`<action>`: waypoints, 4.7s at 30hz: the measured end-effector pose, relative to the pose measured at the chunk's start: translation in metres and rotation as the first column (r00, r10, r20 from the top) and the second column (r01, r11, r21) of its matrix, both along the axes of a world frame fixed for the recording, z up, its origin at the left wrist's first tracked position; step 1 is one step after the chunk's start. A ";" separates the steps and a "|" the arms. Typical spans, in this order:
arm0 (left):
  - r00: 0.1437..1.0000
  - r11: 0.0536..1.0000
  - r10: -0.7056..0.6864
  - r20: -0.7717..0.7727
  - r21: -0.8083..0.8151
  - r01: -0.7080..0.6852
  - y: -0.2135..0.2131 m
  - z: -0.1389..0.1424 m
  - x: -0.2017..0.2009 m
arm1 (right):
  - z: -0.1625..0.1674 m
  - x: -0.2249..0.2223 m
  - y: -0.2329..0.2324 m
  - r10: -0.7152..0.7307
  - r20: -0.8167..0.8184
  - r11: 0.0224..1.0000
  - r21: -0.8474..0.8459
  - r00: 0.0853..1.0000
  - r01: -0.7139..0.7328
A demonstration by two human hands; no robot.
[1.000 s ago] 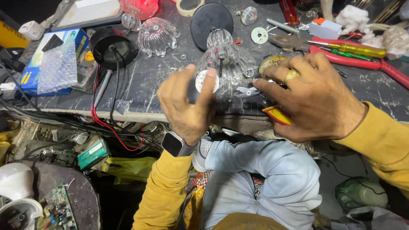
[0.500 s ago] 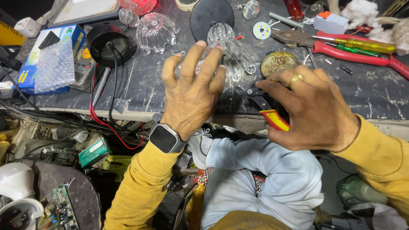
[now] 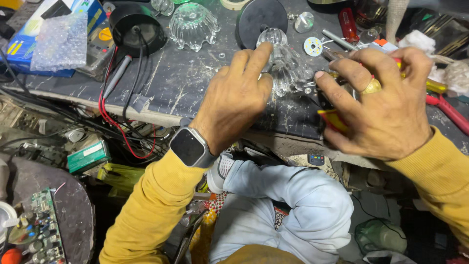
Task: The person repairs a decorative glass lamp fixture on a cluttered workbench. They hold the glass shade, use pliers to grip and adjust a small fitting, manipulate a small LED light disc by hand, and use a screwdriver to tighten a screw on the fixture, with the lamp's colored light cycling on during the work.
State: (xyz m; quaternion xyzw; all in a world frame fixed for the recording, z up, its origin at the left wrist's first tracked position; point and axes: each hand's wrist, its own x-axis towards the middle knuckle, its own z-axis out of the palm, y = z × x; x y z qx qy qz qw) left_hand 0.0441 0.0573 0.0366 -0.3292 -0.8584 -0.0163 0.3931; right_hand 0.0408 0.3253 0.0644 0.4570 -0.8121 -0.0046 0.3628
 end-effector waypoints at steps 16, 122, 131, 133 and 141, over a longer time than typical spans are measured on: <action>0.973 0.986 -0.163 0.166 0.068 0.153 -0.027 0.012 -0.009 | -0.004 -0.060 -0.006 0.036 0.994 0.962 -0.007 -0.101 0.271; 0.352 0.678 -0.721 0.597 0.712 0.182 -0.035 0.004 -0.077 | -0.017 -0.122 -0.079 0.833 0.168 0.517 -0.573 -0.526 0.636; 0.308 0.571 -0.815 0.490 0.770 0.286 -0.034 -0.014 -0.083 | -0.019 -0.127 -0.087 0.811 0.554 0.490 -0.470 -0.186 0.734; 0.285 0.573 -0.811 0.512 0.794 0.202 -0.031 -0.016 -0.085 | -0.020 -0.126 -0.095 0.841 0.506 0.452 -0.461 -0.193 0.763; 0.323 0.513 -0.840 0.435 0.832 0.214 -0.032 -0.026 -0.086 | -0.020 -0.125 -0.117 0.918 0.373 0.310 -0.467 -0.133 0.828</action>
